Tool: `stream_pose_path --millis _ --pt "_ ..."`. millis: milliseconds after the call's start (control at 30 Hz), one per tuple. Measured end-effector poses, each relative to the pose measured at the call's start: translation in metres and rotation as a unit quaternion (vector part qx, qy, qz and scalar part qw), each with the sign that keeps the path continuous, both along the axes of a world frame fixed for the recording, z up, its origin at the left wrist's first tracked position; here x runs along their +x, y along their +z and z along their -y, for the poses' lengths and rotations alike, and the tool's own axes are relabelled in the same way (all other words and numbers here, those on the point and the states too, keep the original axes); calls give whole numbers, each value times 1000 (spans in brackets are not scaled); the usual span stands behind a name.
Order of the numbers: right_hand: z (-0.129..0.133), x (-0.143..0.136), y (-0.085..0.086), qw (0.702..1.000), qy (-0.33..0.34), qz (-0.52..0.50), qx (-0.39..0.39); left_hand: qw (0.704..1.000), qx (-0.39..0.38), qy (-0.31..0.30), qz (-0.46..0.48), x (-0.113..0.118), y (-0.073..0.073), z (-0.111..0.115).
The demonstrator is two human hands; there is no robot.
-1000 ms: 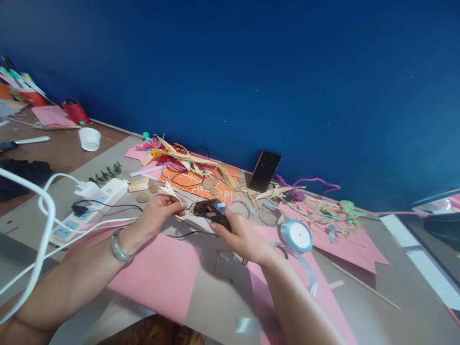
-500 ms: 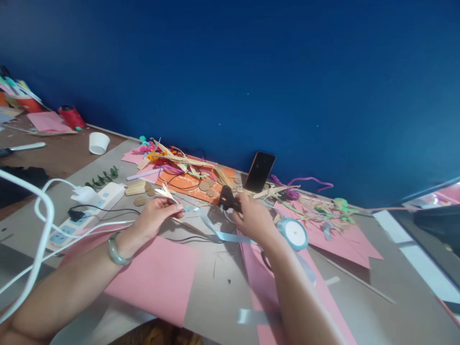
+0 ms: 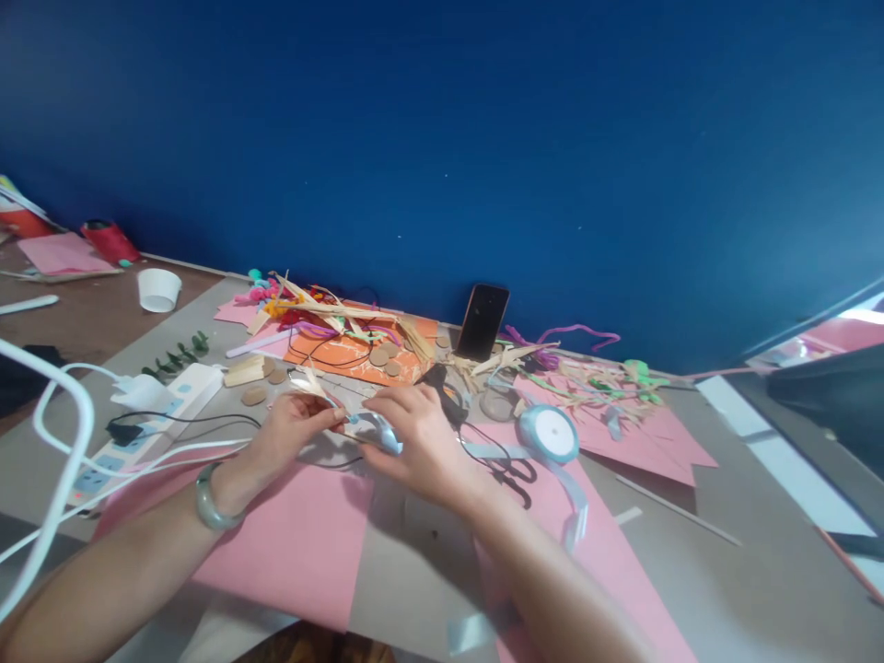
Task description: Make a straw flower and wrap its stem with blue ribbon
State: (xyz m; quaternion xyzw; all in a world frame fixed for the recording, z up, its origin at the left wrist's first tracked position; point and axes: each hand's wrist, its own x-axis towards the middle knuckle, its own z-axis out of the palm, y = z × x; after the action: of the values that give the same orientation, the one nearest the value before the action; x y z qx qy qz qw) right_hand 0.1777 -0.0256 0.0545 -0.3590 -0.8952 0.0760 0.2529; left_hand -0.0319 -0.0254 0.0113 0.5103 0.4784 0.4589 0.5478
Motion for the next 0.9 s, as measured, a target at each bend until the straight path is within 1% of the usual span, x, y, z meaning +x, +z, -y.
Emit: stream_pose_path --millis 133,233,300,400,500,600,733,900 --pt "2 -11 -19 1000 8 -27 11 1000 2 -5 -20 0 -3 0" --pt "-1 -12 -26 999 -3 -51 3 999 16 -5 -34 1 -3 1" --pt "-1 -13 -26 998 -10 -65 -21 999 29 -2 -42 3 -3 2" --pt "1 -15 -23 993 -21 -89 -80 998 31 0 -47 5 -4 5" --pt "4 -18 -20 981 -47 -128 -138 998 29 1 -54 6 -6 6" --pt "6 -22 -18 970 -75 -156 -170 997 36 6 -70 7 -9 7" --pt "10 -28 -19 966 -103 -176 -157 994 55 25 -90 7 -11 8" --pt "14 -31 -25 973 -107 -171 -113 989 80 25 -120 6 -9 8"
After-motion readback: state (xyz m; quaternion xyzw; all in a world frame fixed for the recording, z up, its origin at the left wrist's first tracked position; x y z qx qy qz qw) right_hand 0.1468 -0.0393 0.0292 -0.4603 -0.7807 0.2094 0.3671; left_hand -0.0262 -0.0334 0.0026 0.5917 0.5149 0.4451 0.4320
